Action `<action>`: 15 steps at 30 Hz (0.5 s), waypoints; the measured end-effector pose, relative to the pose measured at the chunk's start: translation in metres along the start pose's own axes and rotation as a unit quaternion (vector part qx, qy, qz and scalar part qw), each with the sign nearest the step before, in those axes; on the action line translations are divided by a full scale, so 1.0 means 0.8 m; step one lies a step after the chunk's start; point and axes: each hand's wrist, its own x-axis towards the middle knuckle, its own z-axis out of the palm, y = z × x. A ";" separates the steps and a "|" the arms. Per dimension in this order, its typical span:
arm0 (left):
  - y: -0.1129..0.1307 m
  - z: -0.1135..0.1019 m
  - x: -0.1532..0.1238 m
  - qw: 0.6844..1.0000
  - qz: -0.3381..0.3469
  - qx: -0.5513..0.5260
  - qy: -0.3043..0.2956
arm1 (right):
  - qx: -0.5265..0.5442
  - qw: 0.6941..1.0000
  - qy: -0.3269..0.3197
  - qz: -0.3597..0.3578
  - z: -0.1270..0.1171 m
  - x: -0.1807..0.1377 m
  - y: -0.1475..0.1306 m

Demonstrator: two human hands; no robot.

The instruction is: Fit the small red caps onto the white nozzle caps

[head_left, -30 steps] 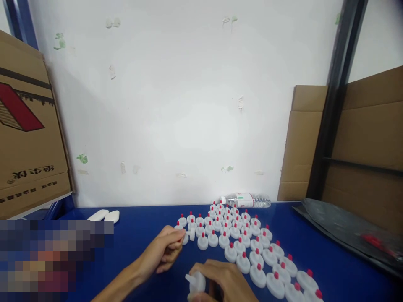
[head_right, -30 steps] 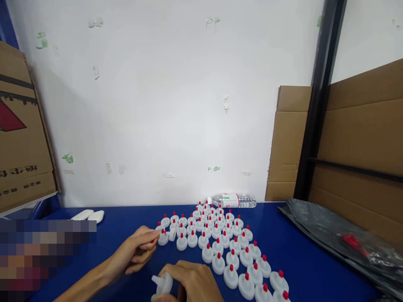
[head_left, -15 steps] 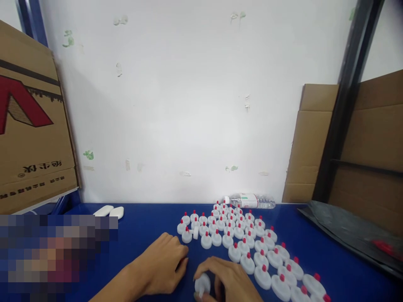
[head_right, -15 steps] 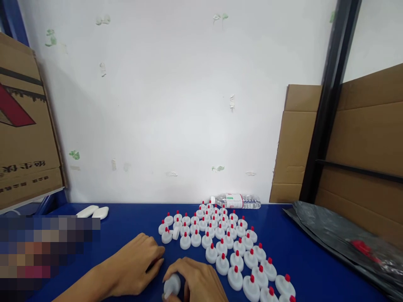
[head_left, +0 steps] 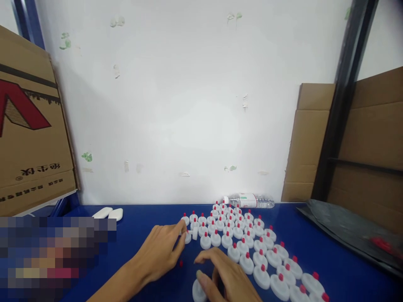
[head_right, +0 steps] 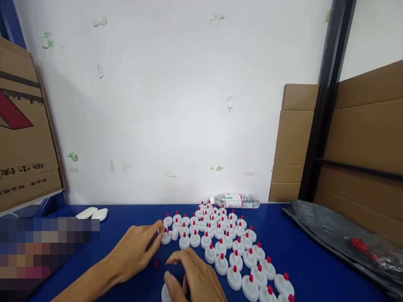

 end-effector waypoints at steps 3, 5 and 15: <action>-0.006 0.011 0.003 0.998 -0.034 -0.043 0.024 | 0.007 0.999 0.039 -0.006 0.003 0.000 -0.001; -0.010 0.016 0.004 0.997 -0.037 -0.059 0.024 | 0.023 0.998 0.054 -0.001 0.005 -0.001 -0.001; 0.011 -0.005 -0.002 0.969 -0.046 -0.225 0.095 | 0.178 0.979 0.066 0.079 0.001 0.003 0.000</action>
